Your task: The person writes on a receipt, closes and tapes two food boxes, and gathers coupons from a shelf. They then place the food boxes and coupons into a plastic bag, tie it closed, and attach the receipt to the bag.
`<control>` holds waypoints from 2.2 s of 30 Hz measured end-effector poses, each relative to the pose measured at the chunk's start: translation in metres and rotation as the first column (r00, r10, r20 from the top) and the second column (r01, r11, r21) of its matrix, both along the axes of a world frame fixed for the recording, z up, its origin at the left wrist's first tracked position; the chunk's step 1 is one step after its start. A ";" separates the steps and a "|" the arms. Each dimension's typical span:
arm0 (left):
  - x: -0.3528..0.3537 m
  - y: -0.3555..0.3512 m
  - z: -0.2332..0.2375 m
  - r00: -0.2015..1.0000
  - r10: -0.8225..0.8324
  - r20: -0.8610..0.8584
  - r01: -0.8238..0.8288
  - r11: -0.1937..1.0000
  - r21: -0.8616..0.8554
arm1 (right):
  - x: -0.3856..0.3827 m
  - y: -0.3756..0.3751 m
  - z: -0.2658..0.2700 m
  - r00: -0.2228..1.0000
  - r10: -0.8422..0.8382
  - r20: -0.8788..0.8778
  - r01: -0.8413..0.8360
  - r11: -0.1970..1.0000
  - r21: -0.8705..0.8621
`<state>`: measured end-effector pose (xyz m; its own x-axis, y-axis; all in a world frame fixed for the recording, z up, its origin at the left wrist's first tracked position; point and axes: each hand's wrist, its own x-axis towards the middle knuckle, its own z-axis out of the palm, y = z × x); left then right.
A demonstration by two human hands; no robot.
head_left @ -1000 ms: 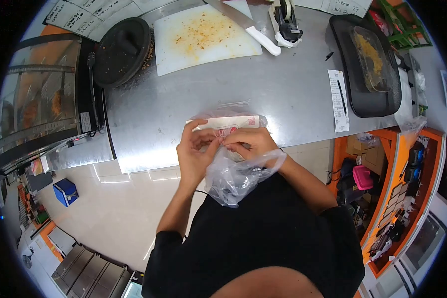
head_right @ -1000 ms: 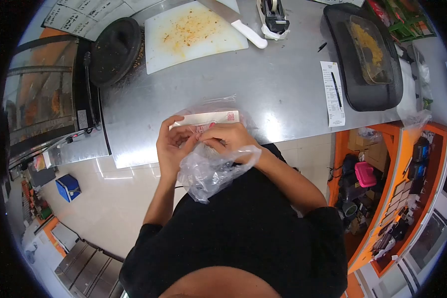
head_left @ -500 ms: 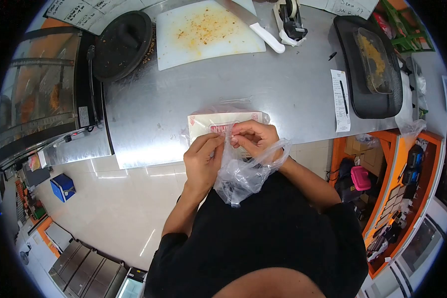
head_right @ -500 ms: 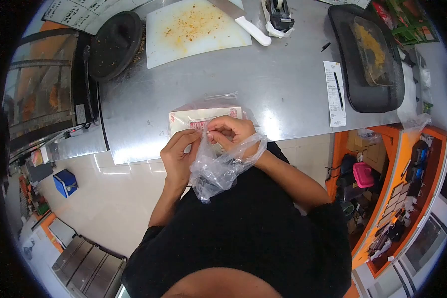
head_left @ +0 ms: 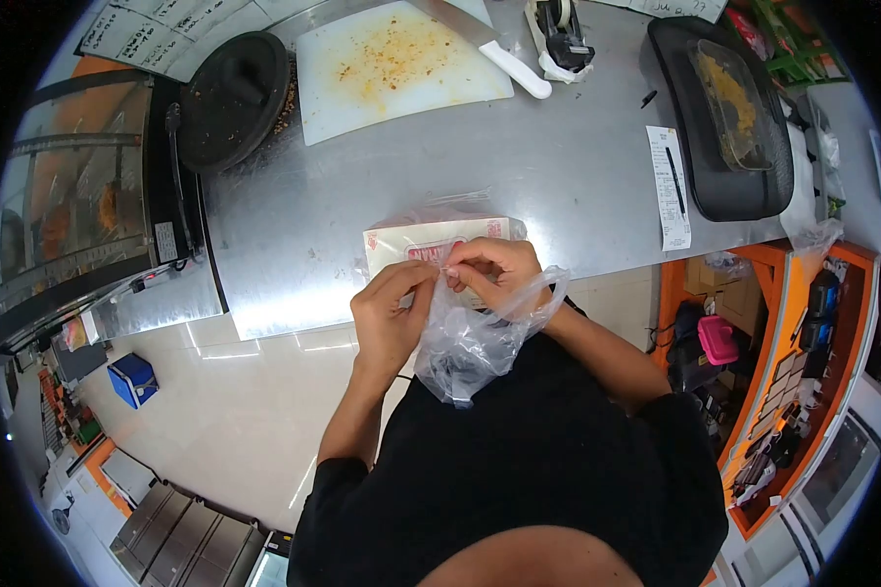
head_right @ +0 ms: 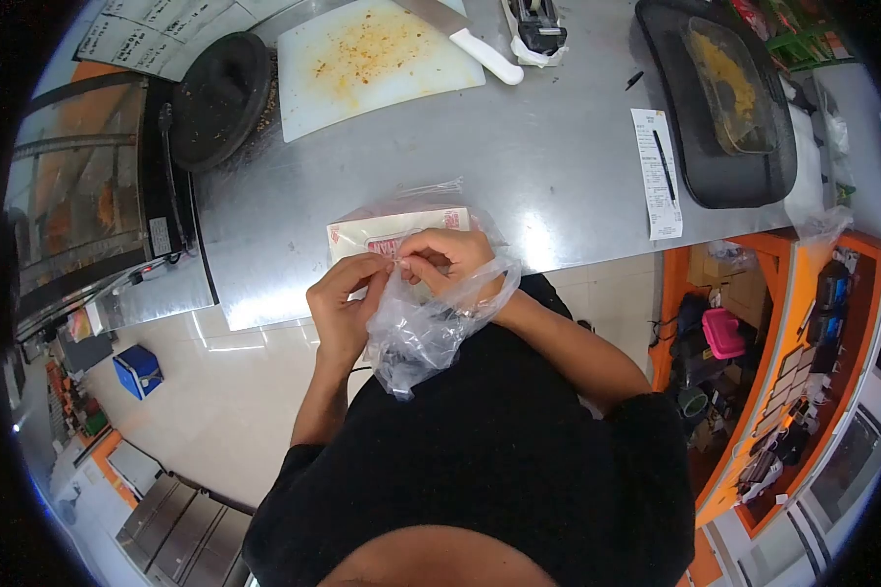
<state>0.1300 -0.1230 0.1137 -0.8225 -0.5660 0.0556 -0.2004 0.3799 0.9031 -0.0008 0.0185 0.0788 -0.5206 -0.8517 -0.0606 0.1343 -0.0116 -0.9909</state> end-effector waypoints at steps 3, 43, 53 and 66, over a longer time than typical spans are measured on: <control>0.001 0.002 -0.004 1.000 0.014 -0.016 -0.014 0.999 -0.039 | 0.004 0.001 -0.006 0.998 -0.048 0.027 0.049 0.997 -0.053; -0.006 -0.005 0.003 0.997 -0.046 0.058 0.034 0.983 0.180 | -0.003 -0.005 0.000 0.943 -0.015 -0.333 0.037 0.997 0.060; -0.019 -0.014 0.003 0.984 -0.103 0.145 0.090 0.992 0.093 | -0.009 -0.007 -0.002 0.904 0.002 -0.428 0.015 0.999 0.036; -0.003 -0.028 0.014 0.942 -0.322 0.092 0.331 0.937 -0.111 | -0.095 0.043 0.013 0.771 -0.162 -0.616 0.264 0.961 0.079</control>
